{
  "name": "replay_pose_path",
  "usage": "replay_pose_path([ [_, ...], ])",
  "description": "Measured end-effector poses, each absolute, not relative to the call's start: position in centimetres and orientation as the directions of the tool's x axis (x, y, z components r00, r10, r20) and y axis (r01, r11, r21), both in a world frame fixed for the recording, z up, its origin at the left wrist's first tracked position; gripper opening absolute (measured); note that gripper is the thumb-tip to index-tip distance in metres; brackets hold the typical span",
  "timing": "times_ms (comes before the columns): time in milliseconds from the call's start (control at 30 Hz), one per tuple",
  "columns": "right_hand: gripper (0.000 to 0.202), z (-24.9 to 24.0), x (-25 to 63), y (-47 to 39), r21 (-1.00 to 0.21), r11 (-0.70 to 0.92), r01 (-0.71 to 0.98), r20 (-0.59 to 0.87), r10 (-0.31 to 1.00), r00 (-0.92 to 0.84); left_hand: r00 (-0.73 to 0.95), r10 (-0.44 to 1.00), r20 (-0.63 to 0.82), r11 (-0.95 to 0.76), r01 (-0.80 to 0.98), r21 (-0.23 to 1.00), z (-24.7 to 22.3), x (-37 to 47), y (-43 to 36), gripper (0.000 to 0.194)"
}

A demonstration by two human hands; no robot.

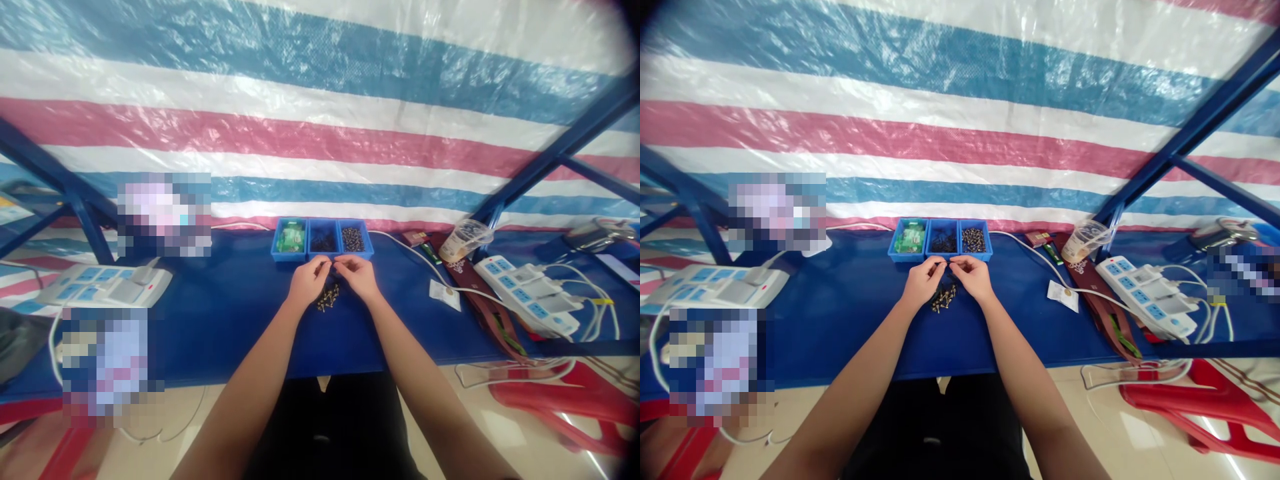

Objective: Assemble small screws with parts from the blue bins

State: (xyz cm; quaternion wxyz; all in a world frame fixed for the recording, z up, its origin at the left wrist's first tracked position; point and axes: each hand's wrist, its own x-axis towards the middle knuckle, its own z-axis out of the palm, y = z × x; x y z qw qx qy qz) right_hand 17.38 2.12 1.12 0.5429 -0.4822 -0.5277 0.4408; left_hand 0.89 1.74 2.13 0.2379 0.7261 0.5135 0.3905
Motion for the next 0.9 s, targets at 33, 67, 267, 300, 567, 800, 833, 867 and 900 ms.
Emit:
replay_pose_path([
  [33,0.033,1.07,17.38,2.13,-0.989,0.146,0.032,0.147,0.987,0.056,0.167,0.932,0.322,-0.358,0.559,0.748,2.13,0.89,1.73,0.028],
  [67,0.032,1.03,17.39,2.14,-0.989,0.144,0.034,0.146,0.988,0.059,0.165,0.933,0.319,-0.356,0.557,0.751,2.12,0.89,1.74,0.027],
  [267,0.030,0.97,17.51,2.21,-0.988,0.152,0.022,0.153,0.987,0.049,0.171,0.932,0.321,-0.360,0.557,0.749,2.06,0.97,1.86,0.028],
  [300,0.031,1.00,17.50,2.20,-0.988,0.155,0.019,0.156,0.987,0.049,0.175,0.931,0.320,-0.362,0.559,0.746,2.08,0.98,1.86,0.028],
  [567,0.031,0.85,17.35,2.22,-0.987,0.162,0.022,0.163,0.985,0.058,0.171,0.940,0.297,-0.340,0.570,0.748,1.89,0.93,1.87,0.030],
  [800,0.032,1.18,17.46,2.16,-0.992,0.126,0.024,0.127,0.990,0.067,0.173,0.936,0.306,-0.350,0.548,0.760,1.78,0.99,1.97,0.026],
  [833,0.032,1.29,17.49,2.15,-0.992,0.121,0.024,0.122,0.990,0.066,0.177,0.935,0.307,-0.352,0.551,0.756,1.78,1.01,1.97,0.026],
  [867,0.031,1.37,17.52,2.15,-0.993,0.116,0.022,0.117,0.991,0.065,0.179,0.934,0.308,-0.354,0.554,0.754,1.77,1.03,1.97,0.027],
  [900,0.031,1.43,17.55,2.16,-0.994,0.109,0.016,0.110,0.992,0.063,0.180,0.934,0.310,-0.357,0.555,0.752,1.77,1.06,1.97,0.027],
])
